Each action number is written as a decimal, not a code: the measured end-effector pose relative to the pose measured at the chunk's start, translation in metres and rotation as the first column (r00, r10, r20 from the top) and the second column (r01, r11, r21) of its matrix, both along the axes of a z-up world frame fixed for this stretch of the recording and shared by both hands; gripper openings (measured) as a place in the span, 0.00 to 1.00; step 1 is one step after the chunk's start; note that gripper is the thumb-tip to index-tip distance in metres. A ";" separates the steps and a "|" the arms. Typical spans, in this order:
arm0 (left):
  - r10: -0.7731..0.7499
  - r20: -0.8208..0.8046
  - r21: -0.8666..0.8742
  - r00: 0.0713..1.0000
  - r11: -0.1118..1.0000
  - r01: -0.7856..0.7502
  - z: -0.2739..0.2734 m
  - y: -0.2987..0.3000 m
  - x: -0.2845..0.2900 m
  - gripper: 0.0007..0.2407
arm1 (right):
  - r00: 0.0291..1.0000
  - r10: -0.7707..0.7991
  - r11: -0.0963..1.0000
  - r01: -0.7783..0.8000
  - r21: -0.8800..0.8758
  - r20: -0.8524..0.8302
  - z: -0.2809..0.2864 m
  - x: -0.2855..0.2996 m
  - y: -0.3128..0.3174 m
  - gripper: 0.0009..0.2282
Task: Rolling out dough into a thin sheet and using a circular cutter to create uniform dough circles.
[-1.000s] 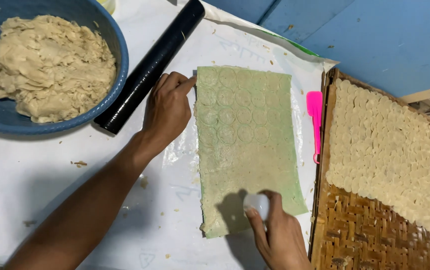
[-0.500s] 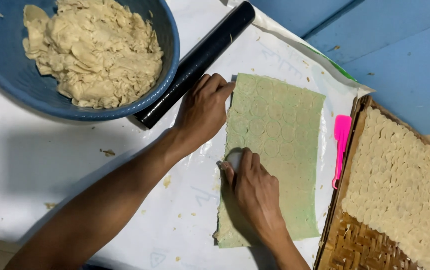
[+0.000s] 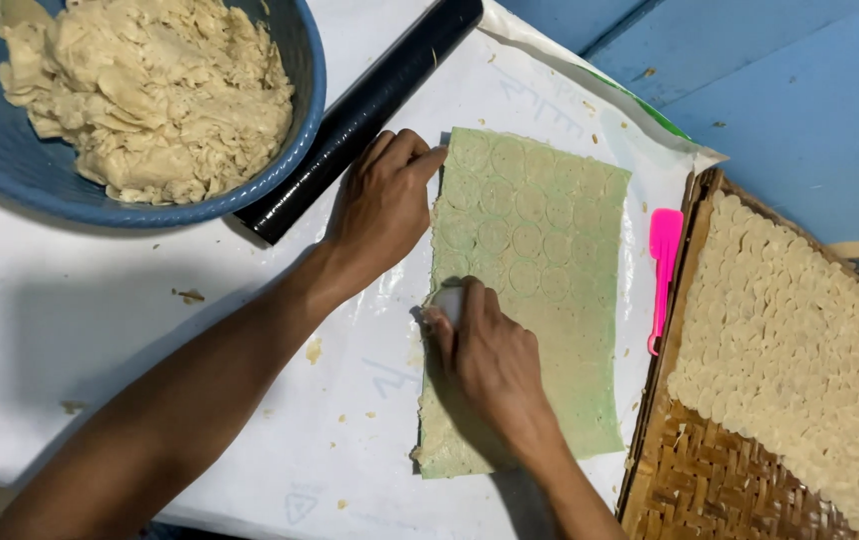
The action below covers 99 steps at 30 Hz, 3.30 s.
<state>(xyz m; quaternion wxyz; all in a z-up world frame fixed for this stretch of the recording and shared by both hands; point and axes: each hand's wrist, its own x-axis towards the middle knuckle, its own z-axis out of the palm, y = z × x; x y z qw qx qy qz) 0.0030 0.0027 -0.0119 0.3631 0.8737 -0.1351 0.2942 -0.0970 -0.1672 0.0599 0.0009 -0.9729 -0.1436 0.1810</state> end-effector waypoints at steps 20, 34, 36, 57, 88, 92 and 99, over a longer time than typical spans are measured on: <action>-0.009 -0.085 -0.010 0.996 1.000 0.008 0.018 0.002 -0.007 0.15 | 0.950 -0.036 0.999 0.039 -0.003 0.309 0.020 -0.008 -0.006 0.19; -0.015 -0.078 0.018 0.997 1.000 0.017 0.016 0.002 -0.005 0.15 | 0.963 -0.246 0.949 0.262 0.174 -0.107 0.028 0.005 -0.035 0.23; -0.037 -0.063 0.017 0.997 0.999 0.038 0.007 0.003 -0.002 0.15 | 0.940 -0.340 0.935 0.342 0.092 -0.031 0.015 0.004 -0.062 0.17; -0.051 -0.086 0.017 0.995 0.998 0.053 0.011 0.003 -0.002 0.15 | 0.974 -0.225 0.966 0.220 -0.139 -0.025 0.013 0.005 -0.059 0.23; -0.021 -0.035 0.021 0.999 1.000 0.021 -0.001 0.001 0.001 0.15 | 0.938 -0.345 0.938 0.345 0.042 -0.003 0.028 0.007 -0.092 0.20; -0.026 -0.033 0.014 0.999 1.000 0.026 0.001 0.001 0.000 0.15 | 0.939 -0.334 0.936 0.341 -0.087 0.084 -0.001 0.008 -0.101 0.21; -0.043 -0.039 0.010 0.998 0.999 0.043 0.007 0.001 0.001 0.15 | 0.950 -0.309 0.940 0.313 -0.134 0.048 0.015 0.011 -0.093 0.20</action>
